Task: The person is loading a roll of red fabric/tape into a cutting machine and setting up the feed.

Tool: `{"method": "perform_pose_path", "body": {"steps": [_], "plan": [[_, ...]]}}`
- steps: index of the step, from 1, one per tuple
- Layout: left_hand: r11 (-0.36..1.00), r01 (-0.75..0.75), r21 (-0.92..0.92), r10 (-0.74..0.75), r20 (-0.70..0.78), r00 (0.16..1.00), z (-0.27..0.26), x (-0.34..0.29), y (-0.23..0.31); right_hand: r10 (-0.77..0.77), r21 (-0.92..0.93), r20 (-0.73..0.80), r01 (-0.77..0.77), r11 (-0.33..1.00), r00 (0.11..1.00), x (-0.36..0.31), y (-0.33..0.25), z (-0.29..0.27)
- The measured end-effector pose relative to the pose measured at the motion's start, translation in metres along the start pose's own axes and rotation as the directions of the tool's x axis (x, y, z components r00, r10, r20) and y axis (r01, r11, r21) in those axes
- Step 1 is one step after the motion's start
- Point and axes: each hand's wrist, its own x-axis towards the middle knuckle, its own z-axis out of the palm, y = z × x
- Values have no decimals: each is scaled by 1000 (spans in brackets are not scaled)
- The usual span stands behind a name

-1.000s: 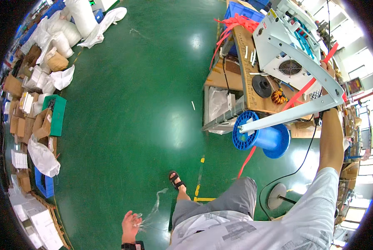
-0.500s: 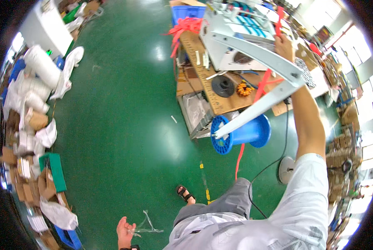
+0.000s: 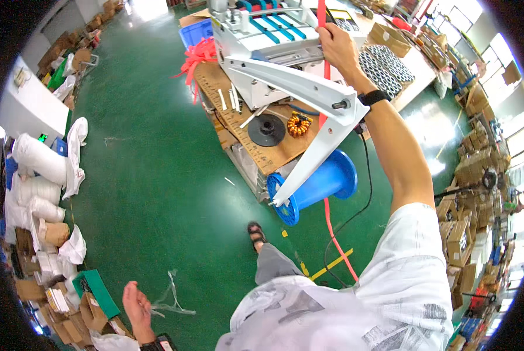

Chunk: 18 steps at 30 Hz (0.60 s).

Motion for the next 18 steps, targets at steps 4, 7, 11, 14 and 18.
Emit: {"method": "perform_pose_path", "body": {"steps": [4,7,11,14,18], "plan": [[974,-162,158,161,13,987,46,33,74,9,58,-60,-5,998,998,9,1,-1],[935,-325,143,322,46,946,66,58,132,52,214,-9,-48,976,999,6,-4,-1],[895,-422,144,413,90,906,84,106,200,-26,361,211,-53,931,977,18,-13,-32],[796,-573,194,515,278,811,120,142,261,28,493,298,-179,851,954,34,-42,-60],[663,-725,185,627,393,673,163,203,339,160,490,372,-340,803,914,52,-101,-82]]}}
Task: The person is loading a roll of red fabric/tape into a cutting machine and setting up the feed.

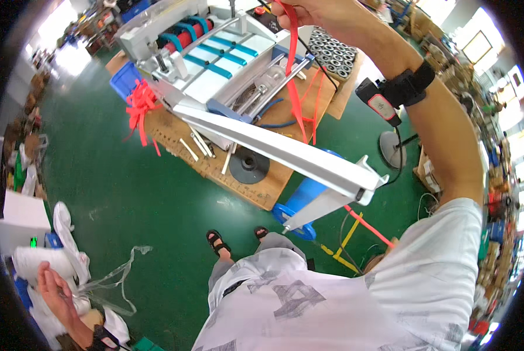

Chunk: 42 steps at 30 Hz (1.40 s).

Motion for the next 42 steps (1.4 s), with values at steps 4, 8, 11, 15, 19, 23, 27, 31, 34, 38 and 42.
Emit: {"method": "perform_pose_path", "body": {"steps": [4,8,11,15,19,23,27,31,34,38,42], "plan": [[990,-119,-78,129,136,982,29,103,12,8,-119,-19,-11,993,1000,-4,-24,12],[972,-210,-103,233,363,902,65,188,31,-37,-472,-237,-81,878,971,0,-27,47],[938,-343,-57,325,493,807,113,222,63,-137,-645,-273,-75,760,952,-1,-42,52],[824,-567,2,450,607,655,187,235,107,-291,-824,-124,64,562,949,-9,-46,35],[554,-823,-125,598,748,289,262,229,143,-213,-874,-72,42,485,974,-14,-37,29],[442,-883,-155,465,882,78,307,219,177,-35,-898,-55,-35,438,998,-8,-22,16],[407,-889,-210,486,874,17,353,185,200,-35,-885,-32,-13,466,999,5,-38,38],[17,-924,-382,610,736,-293,407,181,195,-58,-889,30,53,454,998,21,-43,50],[-135,-892,-431,521,735,-434,434,199,192,-57,-885,3,29,465,998,27,-38,50],[-193,-855,-481,546,671,-501,450,230,191,76,-576,-202,-181,797,976,17,-55,50],[-136,-827,-545,551,653,-520,466,250,186,-25,-615,-276,-157,773,961,8,-48,52]]}}
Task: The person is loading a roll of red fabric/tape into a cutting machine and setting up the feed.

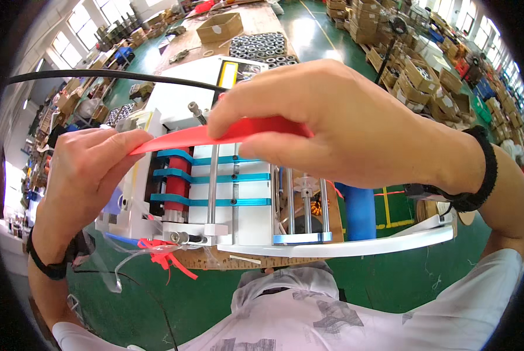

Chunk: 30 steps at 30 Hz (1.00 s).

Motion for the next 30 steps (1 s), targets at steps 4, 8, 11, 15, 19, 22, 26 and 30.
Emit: {"method": "perform_pose_path", "body": {"steps": [4,8,11,15,19,22,26,30], "plan": [[997,-68,-29,68,23,997,6,0,-11,-125,-184,52,132,974,991,-8,11,7],[997,-77,-5,77,203,976,2,-8,0,-84,-227,129,111,967,988,-27,47,13],[973,9,-231,106,481,870,-18,-25,25,-15,-222,237,70,973,971,-34,58,16],[919,78,-387,151,527,836,-23,-37,39,-28,-209,331,102,972,943,-28,67,23],[905,-7,-426,194,398,897,-12,-27,48,17,-252,405,94,963,914,-24,65,22],[930,-119,-347,219,267,938,12,-23,58,16,-254,361,82,964,932,-15,63,25],[922,-262,-287,328,214,920,24,-12,55,36,-192,310,25,981,950,-6,65,21],[932,-288,-222,347,308,886,39,-5,50,44,-133,307,-3,991,951,-10,71,27]]}}
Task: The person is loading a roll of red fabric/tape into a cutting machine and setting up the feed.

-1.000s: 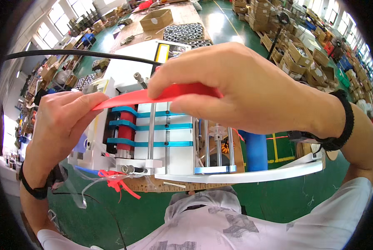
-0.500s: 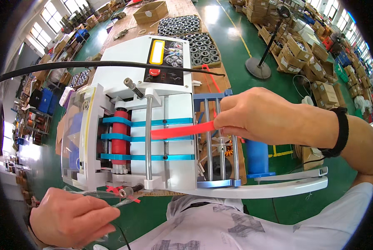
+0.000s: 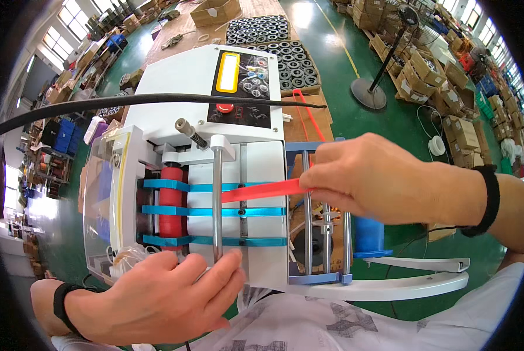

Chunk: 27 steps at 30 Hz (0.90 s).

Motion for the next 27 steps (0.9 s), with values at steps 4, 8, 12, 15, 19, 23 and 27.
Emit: {"method": "perform_pose_path", "body": {"steps": [4,8,12,15,19,23,27], "plan": [[1000,-14,25,14,-6,1000,7,7,-7,-36,4,-23,36,999,999,8,-8,8],[990,-92,108,82,88,993,3,8,-12,-54,-32,57,56,998,997,19,-16,10],[998,-69,12,66,151,986,7,6,-13,-62,-89,167,78,993,984,35,-19,9],[990,-81,114,74,63,995,3,8,-20,-50,-114,251,81,990,967,42,-21,6],[993,-109,-39,116,280,953,-24,8,-34,-80,-214,327,157,964,942,50,-22,5],[987,-160,1,149,348,926,-15,13,-33,-73,-263,374,181,948,925,52,-19,6],[978,-170,-124,195,230,953,4,23,-42,-76,-273,366,185,944,928,51,-20,7]]}}
